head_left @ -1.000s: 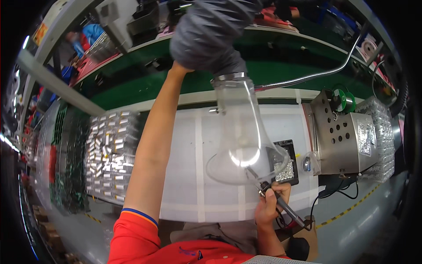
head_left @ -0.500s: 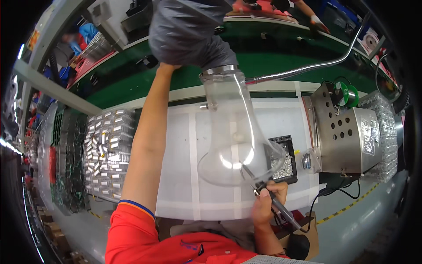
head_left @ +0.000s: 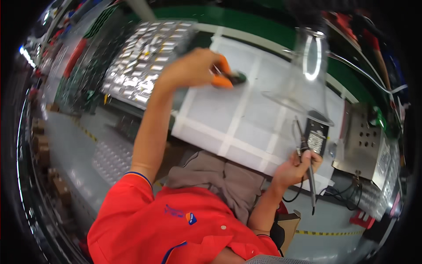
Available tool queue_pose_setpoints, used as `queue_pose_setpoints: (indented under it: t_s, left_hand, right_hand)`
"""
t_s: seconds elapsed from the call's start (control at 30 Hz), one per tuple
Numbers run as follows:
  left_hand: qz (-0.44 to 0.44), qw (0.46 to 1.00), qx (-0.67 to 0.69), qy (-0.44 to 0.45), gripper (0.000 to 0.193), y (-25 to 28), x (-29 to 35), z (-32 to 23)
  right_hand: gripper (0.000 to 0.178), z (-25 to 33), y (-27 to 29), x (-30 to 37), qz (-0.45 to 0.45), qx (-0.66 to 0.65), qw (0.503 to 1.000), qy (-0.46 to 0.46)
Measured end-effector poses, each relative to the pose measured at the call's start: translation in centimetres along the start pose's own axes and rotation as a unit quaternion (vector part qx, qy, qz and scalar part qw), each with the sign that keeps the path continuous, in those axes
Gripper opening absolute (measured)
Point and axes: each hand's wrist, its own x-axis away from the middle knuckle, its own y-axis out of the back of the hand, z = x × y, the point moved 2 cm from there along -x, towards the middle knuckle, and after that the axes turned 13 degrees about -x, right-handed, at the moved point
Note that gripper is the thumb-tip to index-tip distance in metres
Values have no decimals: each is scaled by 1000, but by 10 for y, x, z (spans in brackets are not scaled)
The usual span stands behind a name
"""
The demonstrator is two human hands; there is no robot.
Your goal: Soldering components onto small electronic boards at a workstation.
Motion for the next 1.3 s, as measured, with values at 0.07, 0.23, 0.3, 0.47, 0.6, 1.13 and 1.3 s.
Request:
queue_pose_setpoints:
  t_s: [0.07, 0.23, 0.3, 0.47, 0.6, 1.13, 1.3]
  left_hand:
    - [-7, 996, 54, -74, 37, -33, 30, -25]
    - [-175, 979, -5, -101, 41, -79, 43, -45]
    - [-263, 958, -63, -90, 42, -57, 58, -19]
    - [-411, 869, -232, 148, 38, 35, 121, 93]
    - [-327, 815, -325, 351, 43, 49, 158, 156]
    - [-283, 938, 110, 166, 21, 5, 133, 14]
    - [-154, 967, 189, 71, 22, -60, 85, -46]
  right_hand:
    - [9, 1, -3, 1, 5, -2, 1000, -5]
    - [11, 1, -5, 1, 20, 32, 999, -8]
    - [11, 0, -5, 0, 25, 31, 999, -6]
    - [11, -1, -4, -1, 16, 20, 1000, 1]
    - [10, 0, -5, -1, 13, 13, 1000, 3]
    - [14, -2, -20, 12, 136, 85, 987, -24]
    - [23, -14, -21, 20, 255, 98, 961, -31]
